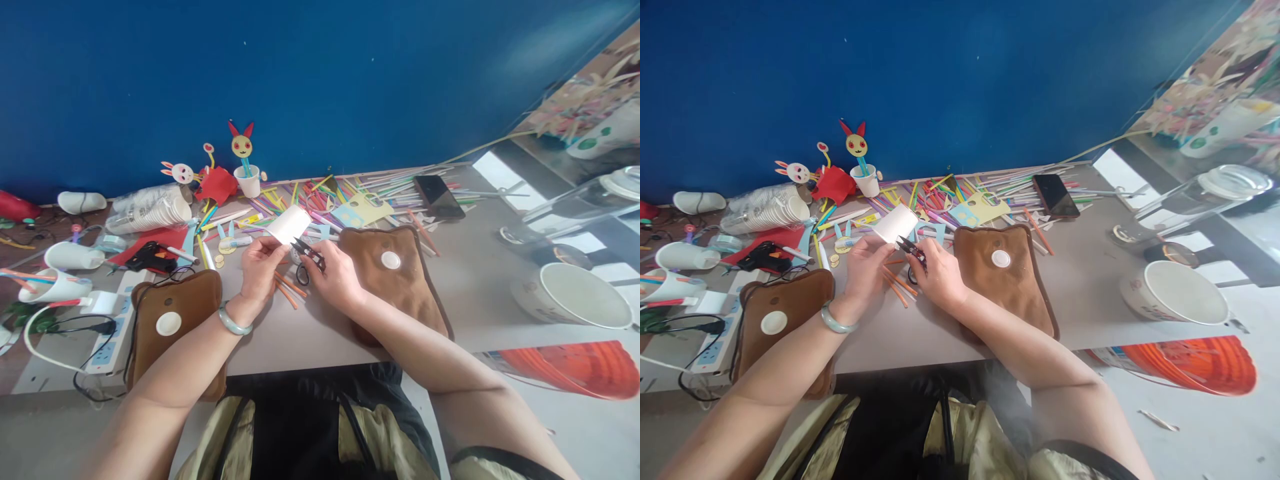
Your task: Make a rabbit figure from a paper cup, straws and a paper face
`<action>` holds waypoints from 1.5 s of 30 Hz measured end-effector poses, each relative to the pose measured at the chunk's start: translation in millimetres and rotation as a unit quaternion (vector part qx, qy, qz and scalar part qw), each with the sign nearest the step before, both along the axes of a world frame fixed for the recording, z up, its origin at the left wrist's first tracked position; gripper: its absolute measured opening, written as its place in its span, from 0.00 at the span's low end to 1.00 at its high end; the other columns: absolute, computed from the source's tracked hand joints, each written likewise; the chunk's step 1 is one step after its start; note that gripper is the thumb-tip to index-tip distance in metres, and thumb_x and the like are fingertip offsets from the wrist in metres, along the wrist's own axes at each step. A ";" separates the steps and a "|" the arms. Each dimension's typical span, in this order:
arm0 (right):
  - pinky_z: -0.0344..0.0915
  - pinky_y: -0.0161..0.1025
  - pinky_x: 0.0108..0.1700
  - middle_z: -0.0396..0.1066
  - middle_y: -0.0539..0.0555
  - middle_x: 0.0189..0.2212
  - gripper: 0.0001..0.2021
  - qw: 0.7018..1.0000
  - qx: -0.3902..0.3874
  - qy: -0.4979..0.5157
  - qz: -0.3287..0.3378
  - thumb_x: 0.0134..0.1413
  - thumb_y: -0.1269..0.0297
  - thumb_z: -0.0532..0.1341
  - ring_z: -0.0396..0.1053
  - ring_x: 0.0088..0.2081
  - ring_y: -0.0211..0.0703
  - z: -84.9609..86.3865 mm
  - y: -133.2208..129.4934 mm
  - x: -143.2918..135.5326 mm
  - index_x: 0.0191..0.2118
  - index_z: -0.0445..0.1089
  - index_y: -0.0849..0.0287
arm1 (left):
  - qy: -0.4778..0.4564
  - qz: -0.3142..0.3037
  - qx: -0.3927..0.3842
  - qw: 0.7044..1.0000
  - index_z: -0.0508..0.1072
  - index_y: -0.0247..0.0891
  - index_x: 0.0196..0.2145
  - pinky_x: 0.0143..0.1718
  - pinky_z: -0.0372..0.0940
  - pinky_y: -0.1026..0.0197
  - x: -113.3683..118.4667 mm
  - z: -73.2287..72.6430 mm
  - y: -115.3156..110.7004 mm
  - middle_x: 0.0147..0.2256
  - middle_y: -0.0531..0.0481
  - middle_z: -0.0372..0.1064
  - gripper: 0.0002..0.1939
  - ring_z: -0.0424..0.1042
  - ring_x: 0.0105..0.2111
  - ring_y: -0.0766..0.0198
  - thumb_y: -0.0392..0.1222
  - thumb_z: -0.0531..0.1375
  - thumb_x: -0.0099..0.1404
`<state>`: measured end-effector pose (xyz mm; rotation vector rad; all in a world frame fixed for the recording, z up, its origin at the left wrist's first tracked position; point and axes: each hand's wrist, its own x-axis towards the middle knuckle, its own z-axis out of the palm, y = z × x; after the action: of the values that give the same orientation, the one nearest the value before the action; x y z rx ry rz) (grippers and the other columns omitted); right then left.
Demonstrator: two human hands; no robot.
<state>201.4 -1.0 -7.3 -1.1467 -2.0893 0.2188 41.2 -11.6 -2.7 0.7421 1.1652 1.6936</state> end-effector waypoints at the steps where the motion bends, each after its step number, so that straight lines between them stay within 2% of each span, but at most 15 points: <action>1: 0.61 0.35 0.30 0.74 0.55 0.34 0.11 1.000 0.009 -0.013 -0.005 0.69 0.56 0.54 0.72 0.33 0.43 -0.2 -0.4 -0.2 0.43 0.67 0.58 | -0.002 0.000 0.000 1.000 0.73 0.37 0.28 0.31 0.66 0.64 0.1 -0.2 0.0 0.24 0.56 0.71 0.14 0.70 0.26 0.69 0.40 0.73 0.47; 5: 0.55 0.35 0.26 0.75 0.57 0.39 0.13 0.993 0.064 -0.091 -0.030 0.70 0.57 0.52 0.71 0.32 0.41 -0.2 -3.3 -0.4 0.47 0.68 0.60 | -0.023 -0.015 -0.008 1.000 0.72 0.38 0.30 0.34 0.68 0.62 -0.4 -0.1 0.6 0.26 0.55 0.72 0.15 0.73 0.29 0.67 0.40 0.73 0.47; 10: 0.52 0.35 0.24 0.76 0.58 0.41 0.13 0.983 0.121 -0.132 -0.033 0.71 0.61 0.52 0.70 0.30 0.38 2.4 -5.4 0.3 0.45 0.70 0.62 | -0.061 -0.046 -0.013 0.997 0.71 0.38 0.29 0.38 0.70 0.59 -2.2 2.3 2.4 0.28 0.54 0.74 0.16 0.75 0.31 0.65 0.40 0.73 0.48; 18: 0.48 0.36 0.24 0.76 0.58 0.39 0.14 0.983 0.105 -0.151 -0.024 0.72 0.60 0.50 0.69 0.30 0.37 4.4 -5.7 2.1 0.45 0.70 0.62 | -0.073 -0.069 -0.016 0.995 0.73 0.37 0.29 0.40 0.70 0.58 -3.8 6.8 2.0 0.28 0.52 0.75 0.15 0.76 0.32 0.65 0.41 0.74 0.47; 32: 0.50 0.35 0.24 0.74 0.57 0.37 0.15 0.983 0.103 -0.152 -0.007 0.72 0.61 0.50 0.68 0.30 0.37 4.5 -4.8 3.6 0.43 0.71 0.62 | -0.069 -0.092 -0.009 0.993 0.74 0.37 0.29 0.39 0.71 0.57 -7.4 8.9 1.9 0.30 0.51 0.76 0.13 0.76 0.33 0.63 0.40 0.73 0.48; 40: 0.52 0.34 0.25 0.73 0.56 0.34 0.16 0.983 0.109 -0.144 0.017 0.72 0.61 0.49 0.68 0.30 0.37 4.1 -2.0 5.5 0.43 0.71 0.62 | -0.068 -0.095 -0.010 0.993 0.77 0.37 0.31 0.39 0.71 0.56 -9.2 12.1 2.3 0.30 0.50 0.78 0.13 0.77 0.33 0.61 0.41 0.74 0.48; 45: 0.51 0.35 0.26 0.72 0.55 0.34 0.14 0.982 0.118 -0.144 0.010 0.71 0.61 0.51 0.67 0.29 0.37 0.7 -0.2 5.5 0.44 0.71 0.62 | -0.055 -0.087 -0.014 0.995 0.77 0.37 0.32 0.40 0.71 0.56 -12.7 8.6 4.4 0.29 0.50 0.77 0.14 0.77 0.32 0.61 0.41 0.74 0.49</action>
<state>206.9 -1.1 -6.6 -1.0632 -2.3042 -0.1955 28.6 -7.2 6.0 0.7019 1.0169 1.5505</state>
